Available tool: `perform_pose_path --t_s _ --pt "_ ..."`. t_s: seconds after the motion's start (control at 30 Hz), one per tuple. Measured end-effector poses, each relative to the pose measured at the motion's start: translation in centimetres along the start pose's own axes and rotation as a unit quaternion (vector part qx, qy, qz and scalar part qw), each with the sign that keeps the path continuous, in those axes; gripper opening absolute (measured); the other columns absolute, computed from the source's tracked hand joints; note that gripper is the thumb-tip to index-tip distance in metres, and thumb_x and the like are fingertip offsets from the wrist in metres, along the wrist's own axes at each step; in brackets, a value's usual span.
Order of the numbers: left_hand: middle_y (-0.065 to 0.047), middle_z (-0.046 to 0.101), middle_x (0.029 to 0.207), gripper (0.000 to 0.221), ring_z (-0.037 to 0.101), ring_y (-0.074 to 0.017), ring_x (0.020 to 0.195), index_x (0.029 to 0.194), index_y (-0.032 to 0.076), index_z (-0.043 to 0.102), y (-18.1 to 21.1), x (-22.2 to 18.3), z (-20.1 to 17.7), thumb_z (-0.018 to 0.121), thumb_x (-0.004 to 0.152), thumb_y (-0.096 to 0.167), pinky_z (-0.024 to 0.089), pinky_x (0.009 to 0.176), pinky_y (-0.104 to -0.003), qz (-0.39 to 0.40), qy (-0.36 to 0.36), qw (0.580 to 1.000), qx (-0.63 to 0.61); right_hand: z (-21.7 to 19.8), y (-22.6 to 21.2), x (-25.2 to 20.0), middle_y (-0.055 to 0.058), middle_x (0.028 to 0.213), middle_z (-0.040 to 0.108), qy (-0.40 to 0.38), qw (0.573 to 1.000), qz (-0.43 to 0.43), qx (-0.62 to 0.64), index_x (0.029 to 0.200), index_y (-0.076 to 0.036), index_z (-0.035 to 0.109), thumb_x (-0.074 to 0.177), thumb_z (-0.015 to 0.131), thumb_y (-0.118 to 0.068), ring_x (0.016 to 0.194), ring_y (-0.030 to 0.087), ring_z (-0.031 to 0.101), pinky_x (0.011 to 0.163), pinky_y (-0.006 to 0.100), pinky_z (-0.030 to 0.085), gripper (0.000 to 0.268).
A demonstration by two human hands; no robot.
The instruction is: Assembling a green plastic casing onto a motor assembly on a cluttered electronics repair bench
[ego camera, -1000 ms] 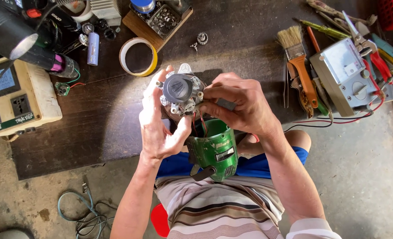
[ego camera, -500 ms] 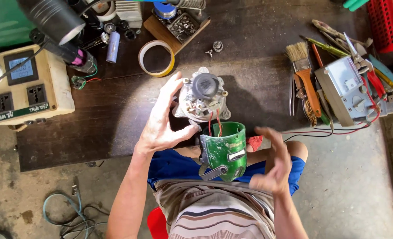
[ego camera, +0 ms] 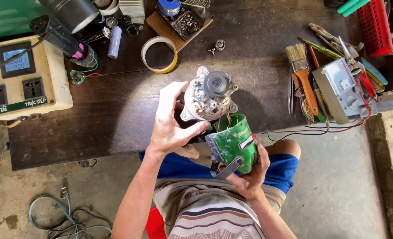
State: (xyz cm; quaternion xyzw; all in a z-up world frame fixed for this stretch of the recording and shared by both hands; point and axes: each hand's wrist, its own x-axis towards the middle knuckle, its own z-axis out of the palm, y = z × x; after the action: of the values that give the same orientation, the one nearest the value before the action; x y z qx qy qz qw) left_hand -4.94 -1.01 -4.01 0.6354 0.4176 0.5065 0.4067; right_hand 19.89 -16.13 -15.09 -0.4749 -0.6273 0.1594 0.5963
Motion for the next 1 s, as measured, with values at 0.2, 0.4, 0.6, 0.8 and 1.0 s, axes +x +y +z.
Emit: perform_pose_path --t_s 0.2,0.4,0.6,0.8,1.0 --pt "-0.018 0.054 0.132 0.102 0.060 -0.0278 0.111 0.146 0.002 0.053 0.7 -1.2 1.8 0.102 0.062 0.031 0.055 0.092 -0.036 -0.003 0.077 0.997 0.029 -3.2 -1.8 5.0 0.025 0.132 0.055 0.050 0.993 0.052 -0.091 0.144 0.009 0.048 0.053 0.089 -0.067 0.118 0.032 0.059 0.110 0.047 0.044 0.126" --pt "-0.018 0.052 0.129 0.099 0.058 -0.0287 0.113 0.141 -0.001 0.053 1.1 -2.0 3.8 0.104 0.062 0.029 0.053 0.094 -0.036 0.001 0.124 0.990 0.068 -7.1 -2.5 13.2 0.024 0.121 0.061 0.023 0.995 0.050 -0.082 0.141 0.010 0.054 0.056 0.069 -0.084 0.112 0.030 0.062 0.106 0.043 0.046 0.128" --pt "-0.025 0.049 0.132 0.105 0.052 -0.0385 0.122 0.144 -0.006 0.047 2.6 -1.9 2.5 0.103 0.063 0.030 0.048 0.103 -0.045 0.005 0.076 0.991 0.110 -5.3 -8.0 21.9 0.014 0.107 0.068 -0.064 0.985 0.145 -0.071 0.136 -0.004 0.064 0.076 0.070 -0.052 0.097 0.019 0.063 0.091 0.036 0.052 0.077" --pt "-0.024 0.046 0.139 0.099 0.046 -0.0355 0.131 0.146 -0.001 0.046 4.7 -1.5 -0.9 0.092 0.070 0.043 0.047 0.105 -0.045 0.028 0.007 0.984 0.177 -5.4 -8.5 26.8 0.010 0.090 0.065 -0.162 0.980 0.108 -0.026 0.126 0.003 0.066 0.074 0.065 -0.057 0.079 0.016 0.058 0.070 0.030 0.046 0.079" --pt "-0.024 0.053 0.137 0.067 0.052 -0.0372 0.133 0.135 -0.001 0.056 10.0 1.4 -2.2 0.077 0.086 0.040 0.050 0.109 -0.049 0.154 -0.007 0.967 0.202 -5.6 -9.4 29.1 0.006 0.080 0.058 -0.202 0.971 0.105 -0.068 0.115 0.006 0.069 0.083 0.059 -0.049 0.069 0.014 0.051 0.057 0.027 0.036 0.064"
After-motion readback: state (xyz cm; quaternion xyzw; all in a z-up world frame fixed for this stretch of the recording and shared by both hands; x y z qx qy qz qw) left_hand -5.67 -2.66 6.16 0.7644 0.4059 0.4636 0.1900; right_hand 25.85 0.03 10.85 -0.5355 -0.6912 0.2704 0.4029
